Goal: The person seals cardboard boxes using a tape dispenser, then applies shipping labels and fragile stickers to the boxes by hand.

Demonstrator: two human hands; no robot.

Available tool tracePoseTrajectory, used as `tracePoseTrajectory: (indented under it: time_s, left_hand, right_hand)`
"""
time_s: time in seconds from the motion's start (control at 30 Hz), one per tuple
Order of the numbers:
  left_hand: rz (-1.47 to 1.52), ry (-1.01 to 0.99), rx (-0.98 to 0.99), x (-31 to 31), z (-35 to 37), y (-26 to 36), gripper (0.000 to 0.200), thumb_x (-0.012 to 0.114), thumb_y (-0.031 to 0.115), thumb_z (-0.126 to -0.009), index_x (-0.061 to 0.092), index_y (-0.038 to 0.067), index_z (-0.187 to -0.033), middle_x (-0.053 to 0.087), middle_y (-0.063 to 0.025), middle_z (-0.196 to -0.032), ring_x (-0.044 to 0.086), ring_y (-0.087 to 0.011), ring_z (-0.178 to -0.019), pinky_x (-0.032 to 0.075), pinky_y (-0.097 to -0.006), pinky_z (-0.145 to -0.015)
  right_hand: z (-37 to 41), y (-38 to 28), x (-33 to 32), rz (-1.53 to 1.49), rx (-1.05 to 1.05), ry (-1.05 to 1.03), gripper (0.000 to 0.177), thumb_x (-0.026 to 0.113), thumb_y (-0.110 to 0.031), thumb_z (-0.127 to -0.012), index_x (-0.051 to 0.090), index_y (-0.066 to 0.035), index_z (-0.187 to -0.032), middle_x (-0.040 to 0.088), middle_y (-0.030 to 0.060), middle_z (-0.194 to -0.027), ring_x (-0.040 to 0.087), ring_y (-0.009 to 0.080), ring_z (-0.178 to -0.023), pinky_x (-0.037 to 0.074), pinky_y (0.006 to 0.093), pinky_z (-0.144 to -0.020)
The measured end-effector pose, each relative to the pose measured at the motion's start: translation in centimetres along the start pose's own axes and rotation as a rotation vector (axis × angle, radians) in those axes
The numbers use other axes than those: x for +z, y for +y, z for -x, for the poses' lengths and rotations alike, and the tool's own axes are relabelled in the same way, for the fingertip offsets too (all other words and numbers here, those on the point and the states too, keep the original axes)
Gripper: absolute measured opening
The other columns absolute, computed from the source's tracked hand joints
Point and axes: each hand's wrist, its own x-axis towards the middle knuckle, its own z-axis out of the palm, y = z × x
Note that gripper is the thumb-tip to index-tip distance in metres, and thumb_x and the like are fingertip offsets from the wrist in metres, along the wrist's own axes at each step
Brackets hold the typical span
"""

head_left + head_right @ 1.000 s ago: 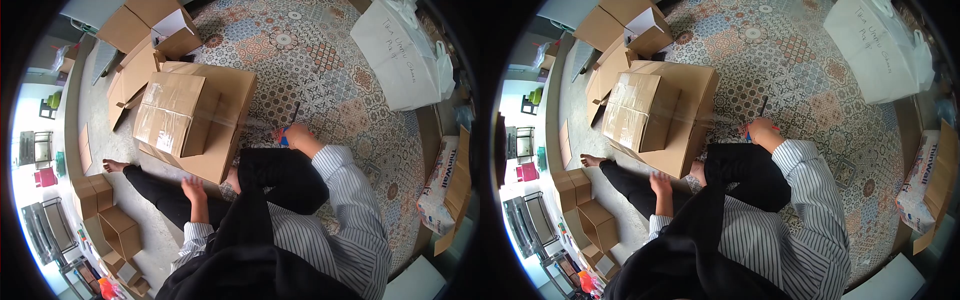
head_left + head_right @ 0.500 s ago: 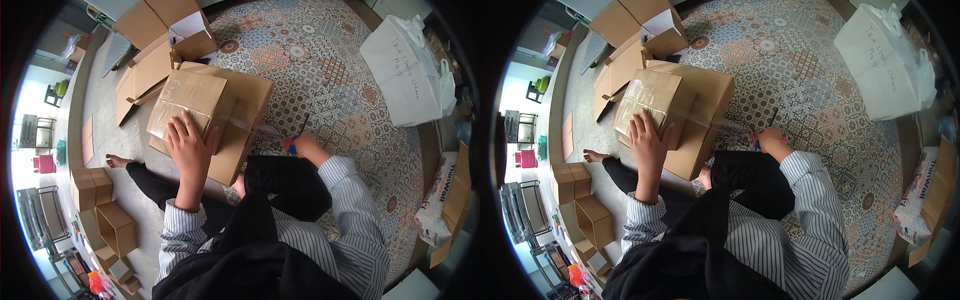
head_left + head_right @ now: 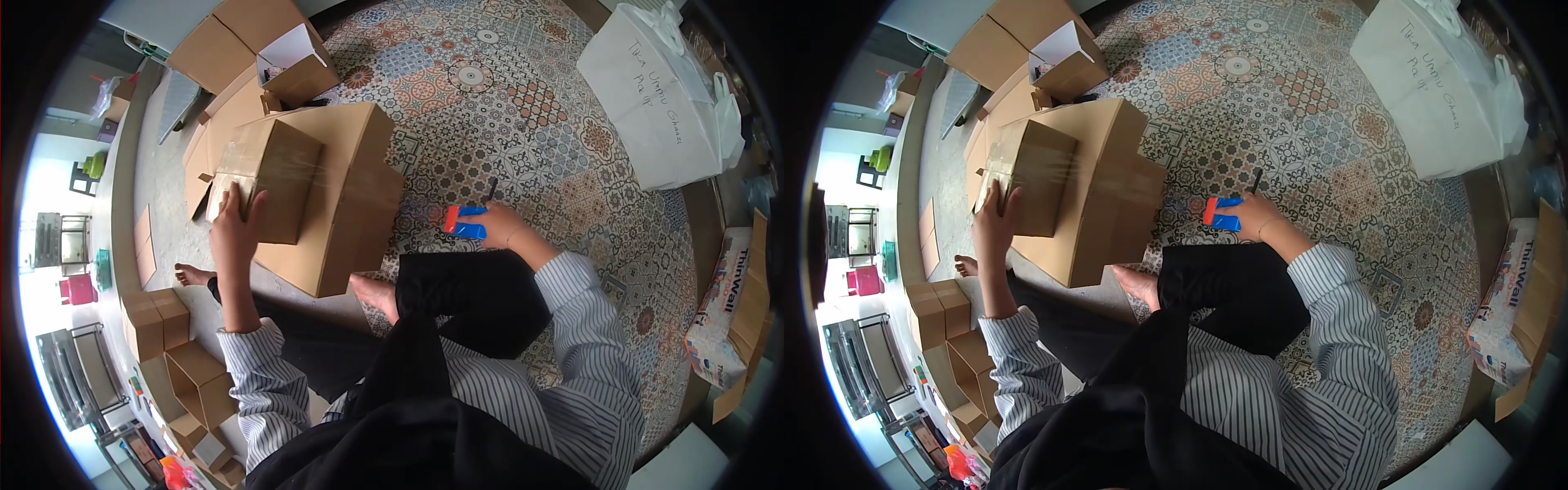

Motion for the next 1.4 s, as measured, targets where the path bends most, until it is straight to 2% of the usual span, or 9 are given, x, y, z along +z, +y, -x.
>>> tracePoseTrajectory:
  time_s: [0.13,0.4,0.67,0.73,0.8,0.87,1.03,1.23,1.4]
  left_hand:
    - [0.106,-0.052,-0.033,-0.7,-2.7,-3.8,0.058,0.047,0.051,-0.081,0.051,0.003,-0.114,0.059,-0.0237,-0.089,0.057,-0.0357,-0.088,0.045,-0.0394,-0.073]
    - [0.237,-0.139,-0.058,0.4,-6.4,-9.8,0.053,0.046,0.045,-0.084,0.049,0.004,-0.117,0.060,-0.0212,-0.093,0.058,-0.0283,-0.092,0.045,-0.0335,-0.075]
    - [0.234,-0.162,-0.101,0.3,-6.6,-10.4,0.051,0.046,0.046,-0.083,0.050,0.008,-0.117,0.060,-0.0218,-0.092,0.058,-0.0296,-0.092,0.044,-0.0335,-0.075]
    - [0.205,-0.157,-0.118,0.2,-6.5,-10.3,0.051,0.047,0.046,-0.083,0.050,0.009,-0.117,0.060,-0.0216,-0.091,0.058,-0.0294,-0.091,0.045,-0.0331,-0.075]
    - [0.235,-0.148,-0.094,0.1,-6.3,-9.9,0.051,0.048,0.045,-0.083,0.049,0.008,-0.118,0.060,-0.0212,-0.091,0.059,-0.0288,-0.090,0.045,-0.0331,-0.074]
    - [0.273,-0.153,-0.109,0.3,-6.4,-9.8,0.051,0.049,0.045,-0.082,0.049,0.008,-0.118,0.061,-0.0208,-0.090,0.060,-0.0285,-0.088,0.045,-0.0330,-0.073]
    - [0.197,-0.119,-0.082,-0.5,-6.0,-8.8,0.054,0.050,0.048,-0.081,0.050,0.007,-0.117,0.061,-0.0216,-0.089,0.059,-0.0307,-0.088,0.045,-0.0339,-0.073]
    - [0.214,-0.121,-0.112,-0.4,-5.7,-8.4,0.055,0.051,0.048,-0.080,0.049,0.008,-0.118,0.060,-0.0216,-0.091,0.058,-0.0312,-0.090,0.045,-0.0340,-0.075]
    - [0.196,-0.120,-0.128,-1.0,-5.0,-6.8,0.057,0.050,0.049,-0.079,0.050,0.005,-0.116,0.060,-0.0220,-0.091,0.058,-0.0323,-0.091,0.045,-0.0356,-0.076]
  right_hand:
    - [0.8,-0.3,-1.0,-0.134,0.013,0.006,0.064,0.067,-0.024,-0.064,0.042,-0.043,-0.120,0.051,0.0119,-0.099,0.054,0.0290,-0.091,0.046,0.0361,-0.079]
    - [-7.7,-7.8,0.0,-0.304,-0.082,0.030,0.070,0.068,-0.021,-0.062,0.039,-0.042,-0.122,0.051,0.0115,-0.096,0.054,0.0288,-0.088,0.046,0.0362,-0.077]
    - [-11.6,-4.6,4.0,-0.541,-0.281,0.130,0.072,0.068,-0.019,-0.058,0.041,-0.045,-0.120,0.046,0.0162,-0.096,0.053,0.0315,-0.089,0.045,0.0360,-0.079]
    - [-13.3,-4.0,4.3,-0.606,-0.306,0.108,0.066,0.066,-0.022,-0.060,0.044,-0.042,-0.119,0.049,0.0153,-0.098,0.053,0.0308,-0.092,0.045,0.0355,-0.079]
    - [-15.5,-4.0,4.4,-0.775,-0.317,-0.289,0.058,0.064,-0.026,-0.061,0.049,-0.037,-0.116,0.053,0.0132,-0.099,0.052,0.0299,-0.095,0.044,0.0352,-0.080]
    - [-16.4,-5.9,3.1,-0.628,-0.387,-0.249,0.052,0.066,-0.033,-0.062,0.053,-0.033,-0.113,0.056,0.0109,-0.099,0.052,0.0286,-0.096,0.045,0.0352,-0.079]
    - [-11.1,-7.6,0.7,-0.314,0.267,0.517,0.041,0.063,-0.032,-0.071,0.056,-0.020,-0.110,0.051,0.0182,-0.100,0.050,0.0322,-0.092,0.043,0.0390,-0.077]
    - [-12.0,-7.1,5.8,0.136,0.538,0.693,0.043,0.049,-0.018,-0.082,0.042,-0.012,-0.123,0.038,0.0235,-0.118,0.037,0.0398,-0.109,0.032,0.0402,-0.092]
    - [-14.7,-17.9,6.2,-1.492,0.408,0.694,0.050,0.040,-0.029,-0.086,0.028,-0.009,-0.130,0.034,0.0230,-0.125,0.033,0.0384,-0.115,0.027,0.0412,-0.096]
